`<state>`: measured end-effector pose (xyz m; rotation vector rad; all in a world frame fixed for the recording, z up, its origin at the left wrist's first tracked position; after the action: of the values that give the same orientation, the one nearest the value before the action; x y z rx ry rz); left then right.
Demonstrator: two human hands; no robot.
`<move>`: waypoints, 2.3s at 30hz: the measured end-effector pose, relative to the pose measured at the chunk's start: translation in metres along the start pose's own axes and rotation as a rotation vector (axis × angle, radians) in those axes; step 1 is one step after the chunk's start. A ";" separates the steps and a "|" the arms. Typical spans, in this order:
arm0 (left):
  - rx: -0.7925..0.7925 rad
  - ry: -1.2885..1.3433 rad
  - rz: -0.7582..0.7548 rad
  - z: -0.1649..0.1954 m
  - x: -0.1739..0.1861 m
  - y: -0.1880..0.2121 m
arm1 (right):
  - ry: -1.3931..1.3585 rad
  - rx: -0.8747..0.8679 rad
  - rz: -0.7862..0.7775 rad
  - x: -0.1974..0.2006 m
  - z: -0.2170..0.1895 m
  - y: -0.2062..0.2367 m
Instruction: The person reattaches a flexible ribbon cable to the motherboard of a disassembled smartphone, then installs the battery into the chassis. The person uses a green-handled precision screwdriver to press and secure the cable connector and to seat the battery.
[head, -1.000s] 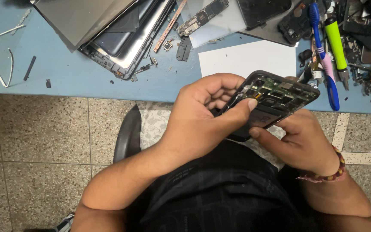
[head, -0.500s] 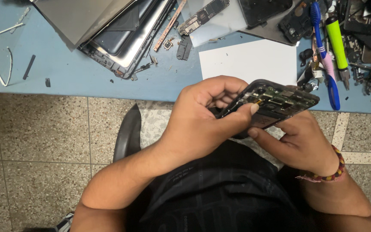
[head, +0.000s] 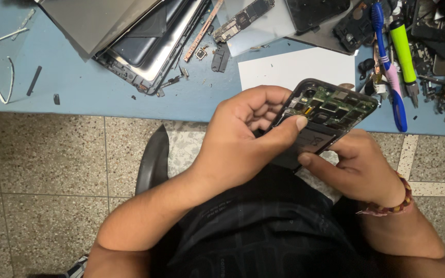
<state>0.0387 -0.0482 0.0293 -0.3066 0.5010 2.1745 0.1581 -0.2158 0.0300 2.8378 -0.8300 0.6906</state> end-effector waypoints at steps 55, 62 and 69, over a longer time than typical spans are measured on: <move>0.167 0.501 0.425 -0.021 0.032 0.020 | -0.538 -0.253 0.493 -0.001 0.027 0.002; 0.182 0.475 0.315 -0.037 0.023 0.034 | -0.773 -0.362 0.394 -0.001 0.031 0.007; 0.307 0.503 0.130 -0.023 0.041 0.023 | -0.756 -0.464 0.295 0.017 0.036 0.012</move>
<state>-0.0037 -0.0427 -0.0018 -0.6701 1.1482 2.0959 0.1789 -0.2423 0.0054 2.5235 -1.3014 -0.5566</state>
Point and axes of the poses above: each hand's wrist, its own y-axis away from the middle knuckle, its own x-axis out of the back of the hand, z = x × y, the point moved 3 cm from there along -y, towards the middle knuckle, and after that the axes turned 15 degrees about z, right-handed, at the moved point
